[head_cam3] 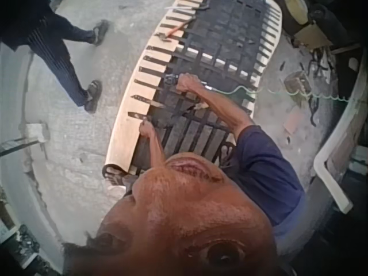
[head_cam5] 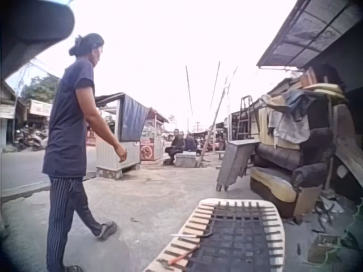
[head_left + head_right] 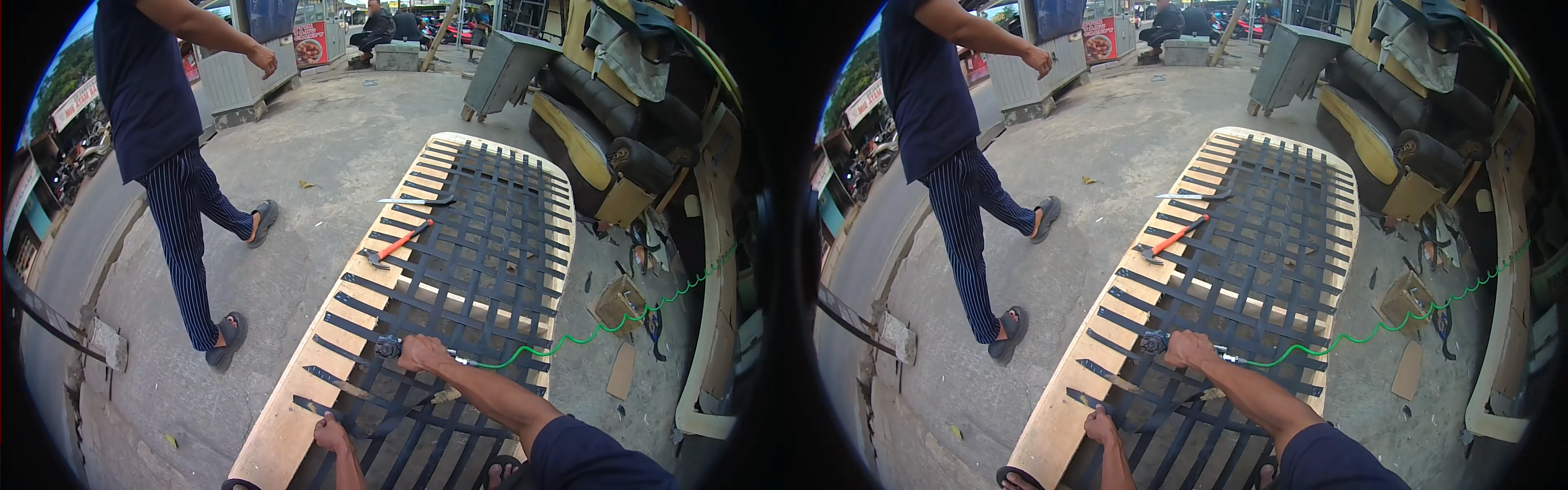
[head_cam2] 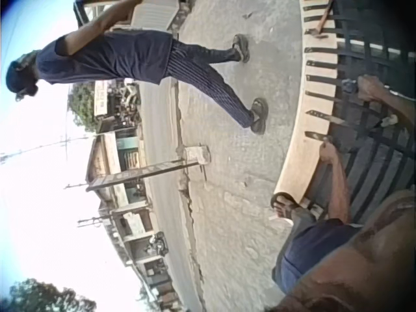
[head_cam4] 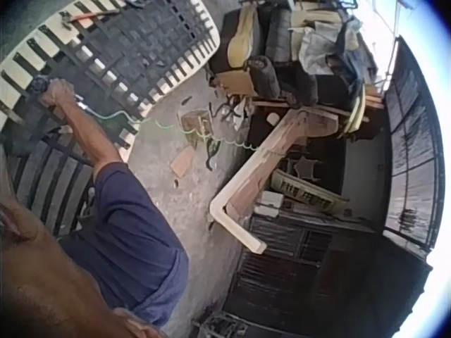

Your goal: The person attaches webbing to a wooden furniture frame by hand and using a pneumatic stapler, while another person assists with a hammer.

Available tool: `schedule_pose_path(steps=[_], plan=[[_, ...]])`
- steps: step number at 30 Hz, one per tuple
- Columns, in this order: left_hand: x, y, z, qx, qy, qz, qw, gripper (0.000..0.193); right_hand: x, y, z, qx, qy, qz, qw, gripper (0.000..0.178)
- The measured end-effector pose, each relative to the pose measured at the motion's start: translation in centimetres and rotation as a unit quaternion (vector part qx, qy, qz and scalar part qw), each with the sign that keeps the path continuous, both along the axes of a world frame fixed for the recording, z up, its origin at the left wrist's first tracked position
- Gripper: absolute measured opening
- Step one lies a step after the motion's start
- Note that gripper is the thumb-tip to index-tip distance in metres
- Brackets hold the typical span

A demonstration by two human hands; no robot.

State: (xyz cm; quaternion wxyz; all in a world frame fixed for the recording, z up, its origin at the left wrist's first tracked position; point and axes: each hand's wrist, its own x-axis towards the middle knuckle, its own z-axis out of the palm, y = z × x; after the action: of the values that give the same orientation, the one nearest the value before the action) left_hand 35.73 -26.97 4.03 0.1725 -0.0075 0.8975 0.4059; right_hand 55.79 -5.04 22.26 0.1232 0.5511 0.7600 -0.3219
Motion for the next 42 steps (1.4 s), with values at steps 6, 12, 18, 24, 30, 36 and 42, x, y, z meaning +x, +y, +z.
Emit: schedule_pose_path(steps=[6,12,18,24,30,36,42], plan=[[0.3,1.7,1.3,0.019,0.028,-0.010,0.999,0.033,-0.2,1.8,-0.9,0.012,-0.002,-0.008,1.000,0.043],[-0.4,-0.7,0.3,0.008,0.003,0.007,1.000,0.033,-0.8,-1.1,-2.7,0.053,0.010,0.020,0.998,0.040],[0.6,-0.2,0.7,0.026,0.014,0.000,1.000,0.034,0.2,-2.0,-1.7,0.038,0.000,0.017,0.999,0.043],[0.7,-1.1,0.9,0.008,-0.003,0.006,1.000,0.035,-0.4,-2.3,-3.3,0.057,0.013,0.013,0.998,0.043],[1.0,2.2,3.9,0.042,-0.025,0.009,0.999,0.037,-0.1,0.7,-0.5,0.049,-0.007,-0.023,0.998,0.041],[0.2,0.5,3.6,0.034,-0.064,0.037,0.997,0.037,-3.7,-1.3,-1.3,-0.033,0.011,-0.024,0.999,0.045],[0.7,1.3,4.8,0.015,-0.032,0.052,0.998,0.035,-12.5,-5.8,-0.1,-0.040,0.116,0.043,0.992,0.047]])
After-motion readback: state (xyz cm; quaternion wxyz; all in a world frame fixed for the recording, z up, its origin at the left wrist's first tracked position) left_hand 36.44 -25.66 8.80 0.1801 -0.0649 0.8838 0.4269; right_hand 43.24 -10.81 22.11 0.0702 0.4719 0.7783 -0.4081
